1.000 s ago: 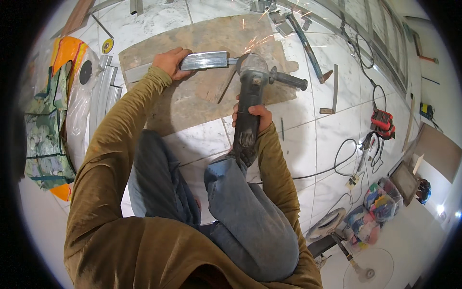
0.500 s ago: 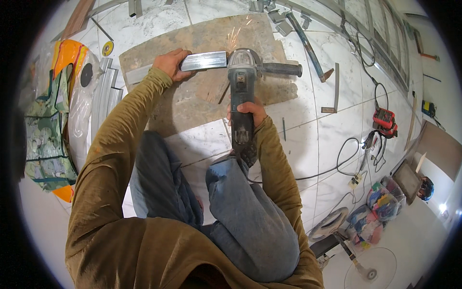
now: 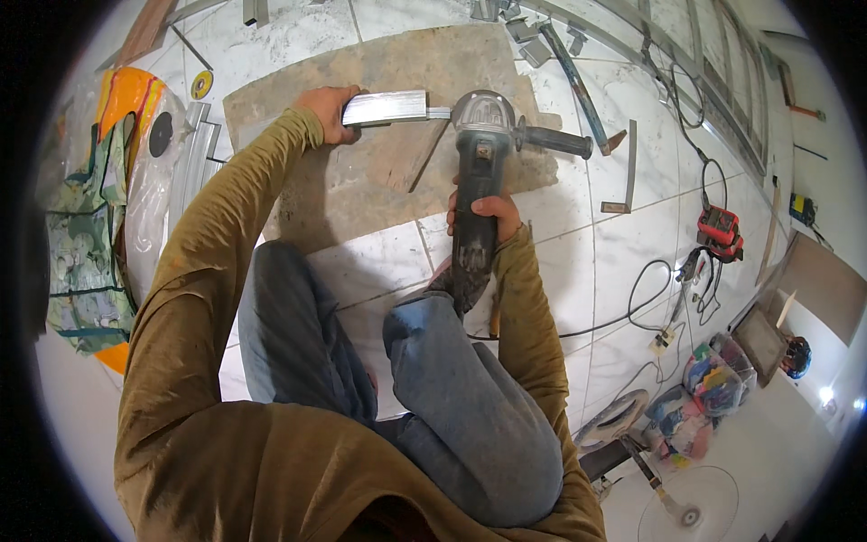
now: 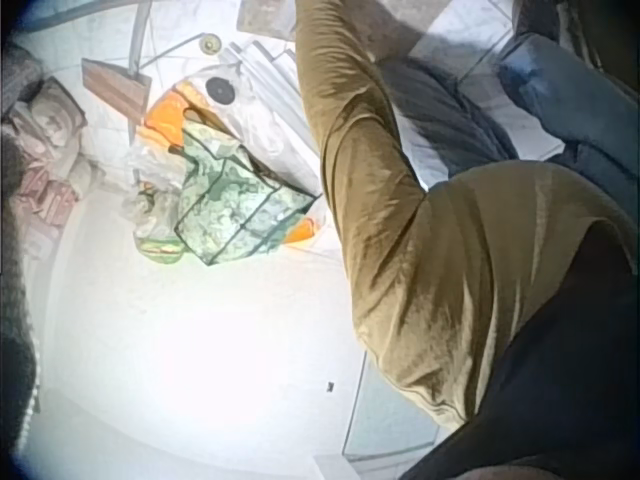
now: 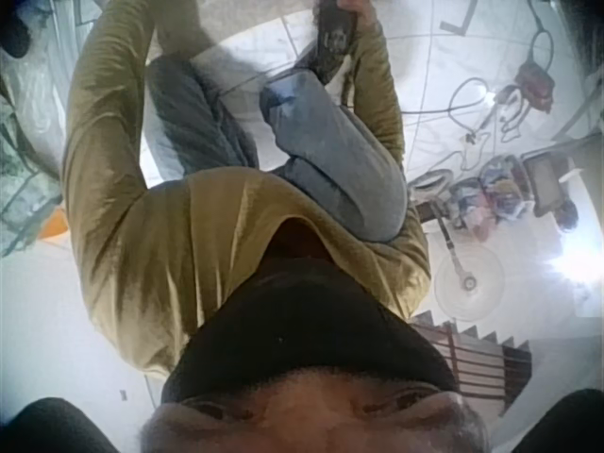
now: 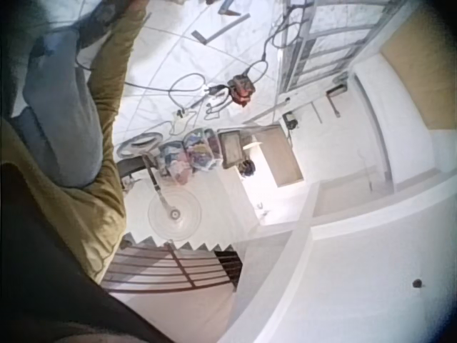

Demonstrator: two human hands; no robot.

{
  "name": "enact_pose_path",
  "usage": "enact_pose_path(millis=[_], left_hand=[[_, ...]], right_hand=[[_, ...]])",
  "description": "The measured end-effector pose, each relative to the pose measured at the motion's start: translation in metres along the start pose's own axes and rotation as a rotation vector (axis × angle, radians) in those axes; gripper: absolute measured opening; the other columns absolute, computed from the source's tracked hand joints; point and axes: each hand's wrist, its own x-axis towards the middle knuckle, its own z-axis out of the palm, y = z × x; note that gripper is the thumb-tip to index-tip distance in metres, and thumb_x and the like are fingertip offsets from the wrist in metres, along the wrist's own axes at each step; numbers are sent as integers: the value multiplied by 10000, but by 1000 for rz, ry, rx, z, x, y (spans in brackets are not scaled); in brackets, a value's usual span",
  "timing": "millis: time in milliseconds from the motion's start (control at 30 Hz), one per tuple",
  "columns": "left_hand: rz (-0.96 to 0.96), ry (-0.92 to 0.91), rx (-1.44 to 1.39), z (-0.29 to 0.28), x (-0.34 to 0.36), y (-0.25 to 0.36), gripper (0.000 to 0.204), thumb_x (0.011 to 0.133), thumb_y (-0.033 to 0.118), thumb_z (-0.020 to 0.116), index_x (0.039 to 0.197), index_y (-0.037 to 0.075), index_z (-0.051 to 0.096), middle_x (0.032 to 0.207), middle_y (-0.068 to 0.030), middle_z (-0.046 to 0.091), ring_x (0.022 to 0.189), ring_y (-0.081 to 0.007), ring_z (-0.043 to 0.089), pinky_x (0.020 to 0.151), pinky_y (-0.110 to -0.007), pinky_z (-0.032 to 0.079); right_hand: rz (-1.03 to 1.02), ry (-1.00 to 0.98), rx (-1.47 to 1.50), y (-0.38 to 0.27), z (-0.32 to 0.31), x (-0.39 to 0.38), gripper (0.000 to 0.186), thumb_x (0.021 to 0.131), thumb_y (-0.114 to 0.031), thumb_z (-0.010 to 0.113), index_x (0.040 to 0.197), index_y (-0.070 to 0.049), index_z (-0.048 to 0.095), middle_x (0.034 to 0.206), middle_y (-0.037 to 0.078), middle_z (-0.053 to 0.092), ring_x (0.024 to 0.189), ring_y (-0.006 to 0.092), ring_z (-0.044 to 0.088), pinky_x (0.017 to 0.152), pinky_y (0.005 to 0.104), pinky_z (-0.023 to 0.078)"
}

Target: The person uses an angle grinder to cut through a metal profile, then marks a measurement on another metal piece with a pen, and continues cutting the metal profile with the grinder.

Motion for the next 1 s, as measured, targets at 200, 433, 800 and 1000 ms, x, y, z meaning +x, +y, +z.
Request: enact_pose_path(millis=[200,433,800,1000], left_hand=[[-12,-53,-19,-7,3,4,668,701,353,783,1320,175,605,1016,-121,743,953,-333,705,863,-433,552],[4,-39,-17,-3,3,0,656,705,355,787,1310,169,615,1013,-117,743,952,-326,708,858,-422,553],[66,81,-14,4,-2,0,670,687,309,773,1305,138,576,1130,-164,682,1015,-367,672,867,-446,544],[164,160,-124,3,-13,-6,671,666,232,771,1286,123,537,1107,-174,517,1004,-417,620,856,-460,529]], right_hand=[[12,-7,-11,5,0,4,640,708,-158,653,1282,75,491,930,200,651,794,319,683,690,462,608],[106,-14,-70,14,5,11,630,708,-147,670,1281,58,509,934,202,655,781,316,686,674,457,613],[-19,101,-85,1,-12,-2,554,714,-140,653,1216,59,532,918,197,661,775,314,689,656,454,612],[-44,136,-130,-10,-13,-36,608,704,-168,661,1249,54,510,953,199,653,780,306,685,664,449,609]])
